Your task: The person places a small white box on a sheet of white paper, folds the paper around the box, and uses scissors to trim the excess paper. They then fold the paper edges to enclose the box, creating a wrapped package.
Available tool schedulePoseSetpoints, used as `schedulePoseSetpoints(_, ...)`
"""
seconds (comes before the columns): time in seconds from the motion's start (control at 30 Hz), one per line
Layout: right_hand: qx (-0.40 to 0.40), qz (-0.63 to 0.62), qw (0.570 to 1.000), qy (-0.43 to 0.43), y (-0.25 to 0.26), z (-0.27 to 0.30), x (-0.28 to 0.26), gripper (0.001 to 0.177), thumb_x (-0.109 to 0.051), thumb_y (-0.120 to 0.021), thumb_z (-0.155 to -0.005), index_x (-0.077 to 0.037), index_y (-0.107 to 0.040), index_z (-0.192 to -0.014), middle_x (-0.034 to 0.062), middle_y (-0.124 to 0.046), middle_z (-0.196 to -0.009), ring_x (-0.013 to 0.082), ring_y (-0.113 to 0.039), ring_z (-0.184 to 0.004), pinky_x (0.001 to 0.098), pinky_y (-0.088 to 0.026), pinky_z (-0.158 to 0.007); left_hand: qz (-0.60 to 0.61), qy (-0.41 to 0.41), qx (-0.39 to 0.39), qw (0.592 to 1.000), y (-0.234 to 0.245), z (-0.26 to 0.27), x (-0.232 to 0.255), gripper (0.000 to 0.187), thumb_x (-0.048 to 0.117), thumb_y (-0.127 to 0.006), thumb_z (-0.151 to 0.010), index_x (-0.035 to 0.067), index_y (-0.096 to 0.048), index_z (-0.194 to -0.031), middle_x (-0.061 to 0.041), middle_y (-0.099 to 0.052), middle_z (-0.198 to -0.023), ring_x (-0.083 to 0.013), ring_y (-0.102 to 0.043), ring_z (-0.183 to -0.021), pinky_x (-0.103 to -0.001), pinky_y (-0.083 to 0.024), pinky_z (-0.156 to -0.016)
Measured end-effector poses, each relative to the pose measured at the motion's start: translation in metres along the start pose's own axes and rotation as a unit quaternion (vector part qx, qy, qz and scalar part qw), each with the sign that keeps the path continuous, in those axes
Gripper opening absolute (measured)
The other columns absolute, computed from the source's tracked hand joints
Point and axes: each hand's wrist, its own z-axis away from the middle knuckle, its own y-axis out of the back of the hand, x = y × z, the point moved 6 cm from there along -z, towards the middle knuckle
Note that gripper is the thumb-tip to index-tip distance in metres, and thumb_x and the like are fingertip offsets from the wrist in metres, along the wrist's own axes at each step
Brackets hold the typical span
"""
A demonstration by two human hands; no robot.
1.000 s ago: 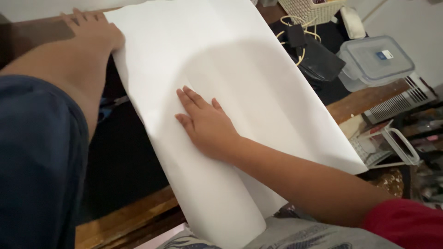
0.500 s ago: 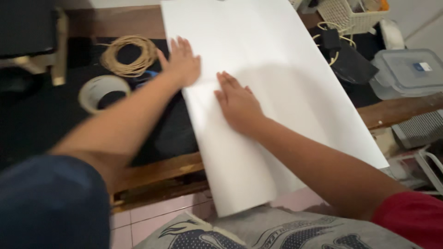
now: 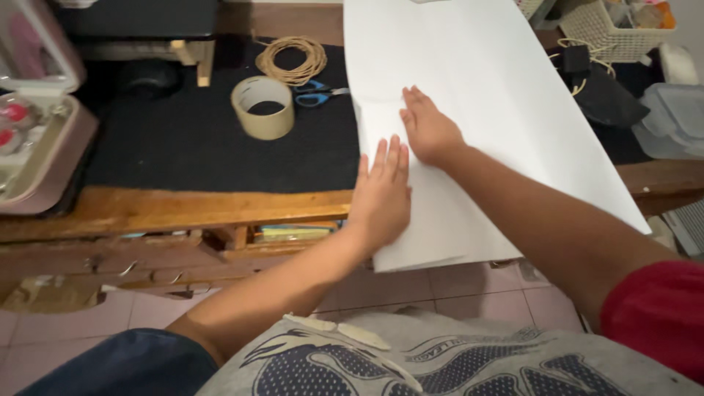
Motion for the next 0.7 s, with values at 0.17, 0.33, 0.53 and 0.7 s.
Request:
schedulePoseSetpoints(0.17,-0.022,0.024,0.999,-0.015,0.009,0.003,-0.013,0.054,-0.033,-0.033,-0.109,-0.004,-0.039,-0.154,0.0197,-0.036,-0.161,0.0338,-0.035,-0.148,0.0426,-0.033,-0.117,-0.025,-0.028,-0.091,0.995,0.003,0.054,0.024,0.082,0.045,-0.051,-0.098,-0.015,-0.031,-0.149,-0.031,-0.027,-0.159,-0.0413,-0.022,-0.151,-0.059,-0.024,-0.118)
schedulePoseSetpoints(0.33,-0.038,0.032,0.998,-0.036,0.013,0.007,-0.019,0.054,-0.034,-0.031,-0.109,-0.007,-0.036,-0.156,0.0179,-0.034,-0.162,0.0335,-0.035,-0.147,0.043,-0.033,-0.117,0.157,-0.106,-0.154,0.97,0.0,0.104,0.049,0.082,0.055,-0.054,-0.095,-0.014,-0.044,-0.139,-0.033,-0.04,-0.148,-0.0468,-0.03,-0.145,-0.061,-0.027,-0.11)
schedulePoseSetpoints(0.53,-0.032,0.042,0.998,-0.029,0.01,0.005,-0.014,0.054,-0.035,-0.03,-0.111,-0.006,-0.036,-0.156,0.0184,-0.034,-0.162,0.0341,-0.034,-0.148,0.0436,-0.032,-0.119,0.549,0.233,-0.023,0.802,0.02,0.1,-0.027,0.066,0.06,-0.045,-0.108,0.001,-0.072,-0.105,-0.013,-0.074,-0.091,-0.0275,-0.068,-0.087,-0.041,-0.055,-0.081)
schedulePoseSetpoints(0.7,-0.038,0.036,0.998,-0.026,0.008,0.007,-0.013,0.055,-0.036,-0.029,-0.111,-0.006,-0.035,-0.156,0.0189,-0.033,-0.162,0.0349,-0.034,-0.148,0.0446,-0.032,-0.117,0.54,0.454,-0.31,0.638,-0.01,0.075,-0.058,0.08,0.078,-0.029,-0.094,0.013,-0.069,-0.117,-0.002,-0.074,-0.094,-0.0223,-0.064,-0.083,-0.039,-0.047,-0.074)
